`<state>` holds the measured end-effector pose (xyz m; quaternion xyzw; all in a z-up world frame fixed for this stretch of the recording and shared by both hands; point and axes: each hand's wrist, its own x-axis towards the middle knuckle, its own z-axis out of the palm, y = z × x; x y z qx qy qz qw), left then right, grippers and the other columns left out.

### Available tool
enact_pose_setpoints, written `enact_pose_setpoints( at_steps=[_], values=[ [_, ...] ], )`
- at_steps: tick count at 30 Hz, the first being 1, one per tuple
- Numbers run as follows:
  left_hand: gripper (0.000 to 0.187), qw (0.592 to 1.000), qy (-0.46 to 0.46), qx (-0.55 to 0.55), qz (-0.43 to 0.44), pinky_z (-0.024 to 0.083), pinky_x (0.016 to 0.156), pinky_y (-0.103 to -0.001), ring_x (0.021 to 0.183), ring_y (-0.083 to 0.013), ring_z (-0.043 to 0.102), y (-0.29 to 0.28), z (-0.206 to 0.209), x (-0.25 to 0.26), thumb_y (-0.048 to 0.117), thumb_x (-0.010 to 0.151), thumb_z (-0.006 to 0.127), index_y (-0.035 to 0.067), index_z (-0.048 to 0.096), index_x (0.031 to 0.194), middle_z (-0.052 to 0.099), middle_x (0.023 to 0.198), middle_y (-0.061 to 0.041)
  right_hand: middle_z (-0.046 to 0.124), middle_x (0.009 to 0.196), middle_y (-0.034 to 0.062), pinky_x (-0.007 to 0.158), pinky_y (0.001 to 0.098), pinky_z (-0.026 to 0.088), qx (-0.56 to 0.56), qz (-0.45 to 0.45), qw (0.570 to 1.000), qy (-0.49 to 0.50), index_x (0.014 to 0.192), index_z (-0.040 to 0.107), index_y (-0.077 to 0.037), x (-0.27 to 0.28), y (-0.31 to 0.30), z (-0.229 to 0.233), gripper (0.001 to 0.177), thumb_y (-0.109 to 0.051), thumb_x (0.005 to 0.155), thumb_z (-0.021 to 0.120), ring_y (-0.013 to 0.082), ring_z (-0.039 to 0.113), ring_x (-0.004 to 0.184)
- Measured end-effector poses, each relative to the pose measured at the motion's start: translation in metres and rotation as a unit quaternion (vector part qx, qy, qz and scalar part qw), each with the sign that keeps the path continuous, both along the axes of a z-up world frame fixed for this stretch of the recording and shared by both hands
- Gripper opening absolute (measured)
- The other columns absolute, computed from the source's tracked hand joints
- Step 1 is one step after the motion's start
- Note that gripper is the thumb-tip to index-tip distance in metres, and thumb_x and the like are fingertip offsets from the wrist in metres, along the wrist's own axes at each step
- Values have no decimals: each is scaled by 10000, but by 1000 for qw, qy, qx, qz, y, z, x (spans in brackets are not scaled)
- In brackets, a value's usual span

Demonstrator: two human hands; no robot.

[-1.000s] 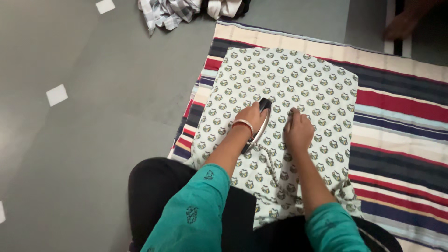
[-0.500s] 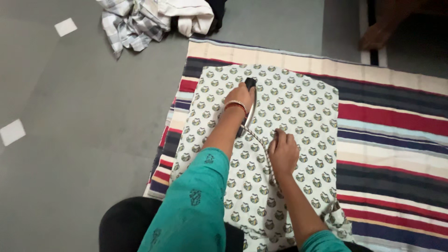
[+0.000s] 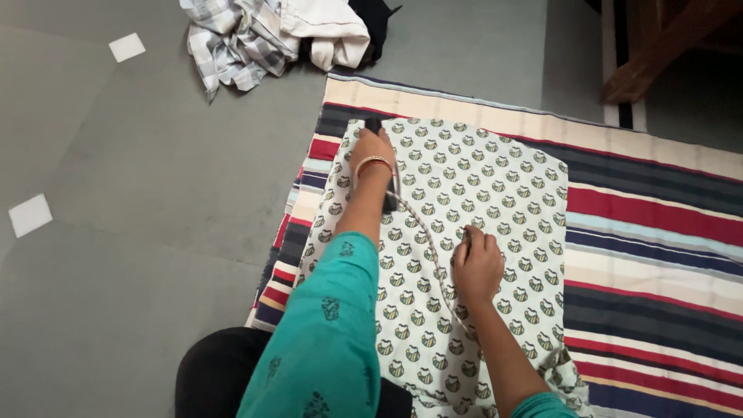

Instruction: The person irons a patterned fabric laid on a striped mat using a handheld iron. They move the iron back and forth across the fabric, occasionally adjusting the fabric with their left hand.

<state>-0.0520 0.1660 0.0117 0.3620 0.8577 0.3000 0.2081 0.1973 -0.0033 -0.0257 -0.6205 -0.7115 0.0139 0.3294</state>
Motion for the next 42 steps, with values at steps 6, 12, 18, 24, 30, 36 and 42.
enact_pose_setpoints(
  at_steps=[6,12,18,24,30,36,42],
  values=[
    [510,999,30,-25,-19,543,895,-519,1050,-419,700,-30,-3,-46,461,1025,477,-2,560,1223,725,1086,-250,623,965,132,794,474,488,5,7,1000,2,1198,687,-100,3,-2,-3,264,-142,947,619,334,628,861],
    [536,997,54,-22,-42,535,885,-537,1036,-443,692,-82,-9,-59,499,1031,459,-4,555,1190,720,1062,-278,629,982,137,791,478,481,36,16,999,6,1190,692,-99,4,-1,-9,234,-147,971,624,351,624,876],
    [514,997,55,-18,-56,533,856,-556,992,-467,689,-150,-17,-55,486,1030,466,-4,550,1161,714,1029,-291,617,995,144,827,490,470,36,19,999,-6,1217,674,-101,10,-2,-24,249,-158,979,624,358,613,910],
    [520,997,41,0,-62,535,829,-560,958,-484,684,-211,-24,-45,480,1034,467,-24,539,1140,708,1011,-302,585,1115,155,937,498,445,-10,59,998,-10,1292,663,-135,25,0,-49,335,-167,961,627,366,571,1039],
    [507,997,33,-3,-63,531,835,-564,957,-489,682,-262,-17,-22,476,1016,487,-11,551,1140,706,991,-305,534,1379,211,1087,515,352,-67,199,977,27,1294,643,-102,63,-48,-62,407,-126,888,633,430,475,1285],
    [501,997,-15,10,-75,518,837,-580,951,-492,682,-297,-14,13,454,1008,490,-18,534,1170,706,975,-310,630,1337,178,1020,424,506,-214,148,951,164,1233,682,-76,66,-143,-23,335,-273,964,654,327,641,1192],
    [596,990,-86,43,-100,496,904,-581,1027,-503,656,-313,-51,64,533,1035,403,-17,614,1126,690,1073,-320,732,1129,157,841,380,576,-238,197,937,163,1196,701,-67,11,-194,49,367,-335,951,645,268,728,1019]
  ],
)
